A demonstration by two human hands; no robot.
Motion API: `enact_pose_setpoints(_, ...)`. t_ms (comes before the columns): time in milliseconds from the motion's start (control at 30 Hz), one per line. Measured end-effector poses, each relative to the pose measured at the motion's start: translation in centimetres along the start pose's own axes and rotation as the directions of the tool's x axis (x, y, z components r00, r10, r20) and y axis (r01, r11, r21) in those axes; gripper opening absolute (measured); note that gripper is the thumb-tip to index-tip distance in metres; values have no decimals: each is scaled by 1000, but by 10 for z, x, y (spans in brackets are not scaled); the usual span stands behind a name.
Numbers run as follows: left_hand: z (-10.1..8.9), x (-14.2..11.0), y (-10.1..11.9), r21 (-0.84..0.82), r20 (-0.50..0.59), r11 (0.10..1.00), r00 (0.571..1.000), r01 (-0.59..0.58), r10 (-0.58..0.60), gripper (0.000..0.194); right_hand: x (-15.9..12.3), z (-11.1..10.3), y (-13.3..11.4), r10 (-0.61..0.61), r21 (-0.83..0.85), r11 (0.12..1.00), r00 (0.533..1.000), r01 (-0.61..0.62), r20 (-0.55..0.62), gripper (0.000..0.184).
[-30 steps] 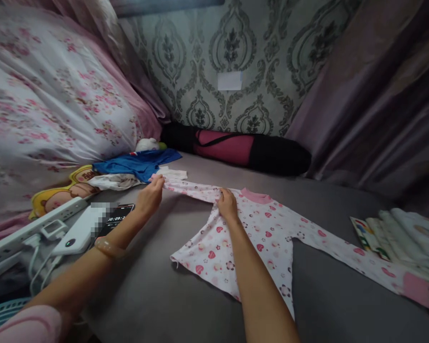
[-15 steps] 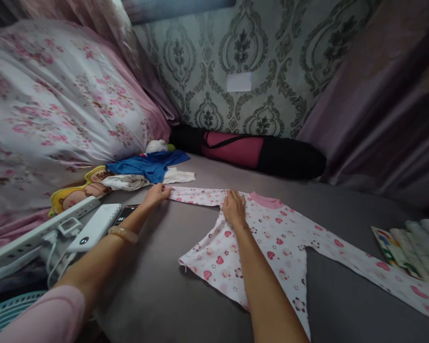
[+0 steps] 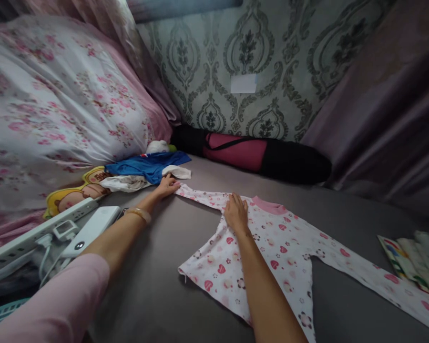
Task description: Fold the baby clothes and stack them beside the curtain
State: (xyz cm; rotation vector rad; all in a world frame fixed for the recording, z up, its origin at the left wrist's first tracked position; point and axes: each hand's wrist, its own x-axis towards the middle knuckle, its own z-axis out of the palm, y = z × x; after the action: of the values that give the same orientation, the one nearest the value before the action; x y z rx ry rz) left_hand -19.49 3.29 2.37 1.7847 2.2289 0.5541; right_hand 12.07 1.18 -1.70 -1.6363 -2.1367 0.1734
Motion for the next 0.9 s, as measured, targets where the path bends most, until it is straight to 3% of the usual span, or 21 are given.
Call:
enact_pose_setpoints(233, 9, 7, 10, 88, -97, 987, 987, 138, -129, 31, -2, -4, -7, 20, -19, 1000, 1000, -20, 22, 44)
enact_pose_setpoints(500, 16, 3, 18, 140, -125, 988, 991, 72, -54, 31, -2, -4, -13, 16, -100, 995, 996, -7, 83, 53)
enact_pose_setpoints(700, 12, 4, 16, 66, -185, 981, 968, 181, -167, 42, -5, -6, -15, 9, -106, 994, 997, 0, 82, 50)
enact_pose_setpoints(800, 2, -9, 25, 31, -238, 977, 951, 212, -199, 53, -3, -6, -15, 27, -34, 999, 996, -24, 90, 50)
enact_pose_setpoints(900, -6, -44, 44, 58, -241, 980, 955, 192, -173, 50, 3, -12, -10, 81, 138, 986, 993, -92, 86, 50)
